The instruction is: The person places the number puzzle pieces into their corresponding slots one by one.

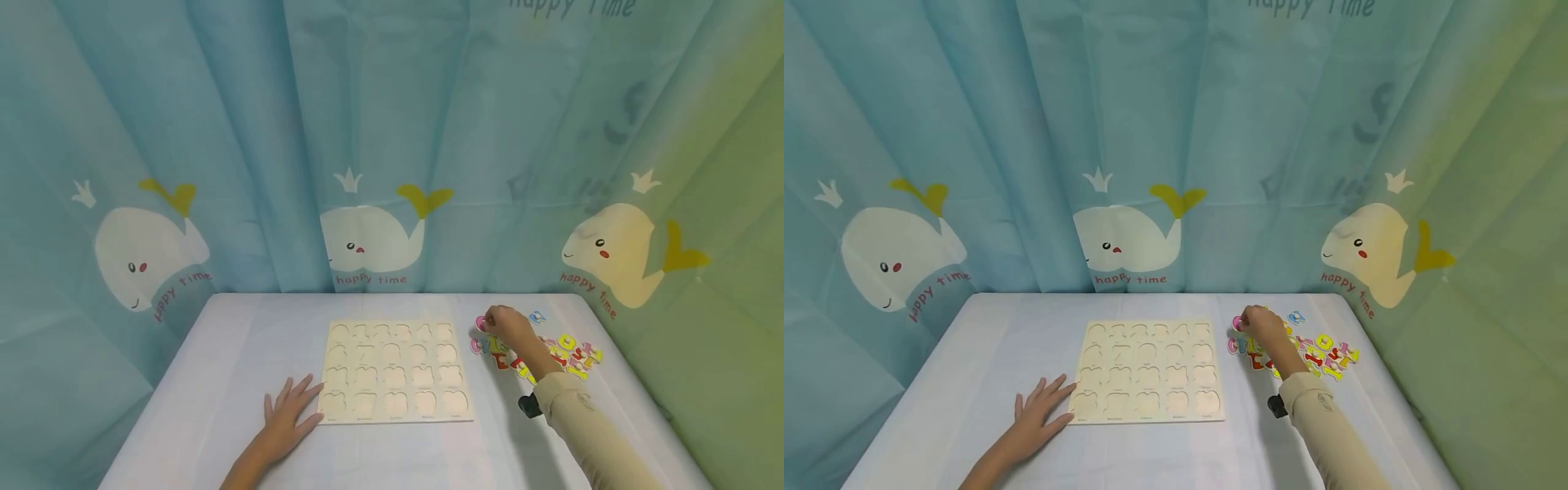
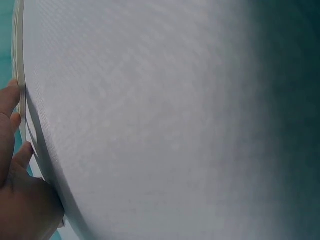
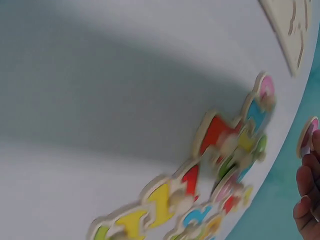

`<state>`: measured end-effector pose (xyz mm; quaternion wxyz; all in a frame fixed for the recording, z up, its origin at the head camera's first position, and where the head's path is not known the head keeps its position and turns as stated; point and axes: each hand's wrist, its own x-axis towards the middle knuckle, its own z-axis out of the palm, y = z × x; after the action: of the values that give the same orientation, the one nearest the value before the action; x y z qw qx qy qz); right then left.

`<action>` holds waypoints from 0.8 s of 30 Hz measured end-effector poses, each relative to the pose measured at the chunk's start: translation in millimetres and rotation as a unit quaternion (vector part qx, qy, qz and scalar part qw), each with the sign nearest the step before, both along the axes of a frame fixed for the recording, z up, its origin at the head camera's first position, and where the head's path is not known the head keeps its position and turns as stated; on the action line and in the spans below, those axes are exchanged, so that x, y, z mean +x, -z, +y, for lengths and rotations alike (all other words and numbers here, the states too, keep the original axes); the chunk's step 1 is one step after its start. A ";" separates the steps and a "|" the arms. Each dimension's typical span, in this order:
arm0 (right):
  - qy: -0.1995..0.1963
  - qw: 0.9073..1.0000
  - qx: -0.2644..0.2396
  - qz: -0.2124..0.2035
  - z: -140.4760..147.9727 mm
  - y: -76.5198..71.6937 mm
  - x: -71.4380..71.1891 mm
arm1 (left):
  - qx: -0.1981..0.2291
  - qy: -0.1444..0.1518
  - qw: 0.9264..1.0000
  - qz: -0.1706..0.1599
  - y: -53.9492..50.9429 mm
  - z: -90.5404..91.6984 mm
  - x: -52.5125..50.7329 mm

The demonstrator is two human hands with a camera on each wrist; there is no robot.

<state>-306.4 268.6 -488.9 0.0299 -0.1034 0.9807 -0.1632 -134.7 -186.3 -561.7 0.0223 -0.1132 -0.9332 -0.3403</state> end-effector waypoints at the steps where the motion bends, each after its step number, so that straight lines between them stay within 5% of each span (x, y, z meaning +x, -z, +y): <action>1: -0.006 1.000 0.008 0.007 -4.0 0.4 -0.4 | -0.001 0.000 1.000 -0.002 0.0 -0.1 0.0; 7: -0.037 0.998 0.023 0.039 -30.6 5.2 -1.8 | -0.002 0.000 1.000 -0.004 -2.4 0.2 0.3; 24: -0.082 0.996 0.014 0.017 -98.0 13.6 1.3 | -0.012 0.000 1.000 -0.009 -12.6 2.6 1.3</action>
<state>-305.1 170.6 -502.5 0.0280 -0.1858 0.9715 -0.1446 -133.4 -183.7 -549.2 0.0124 -0.1101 -0.9376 -0.3297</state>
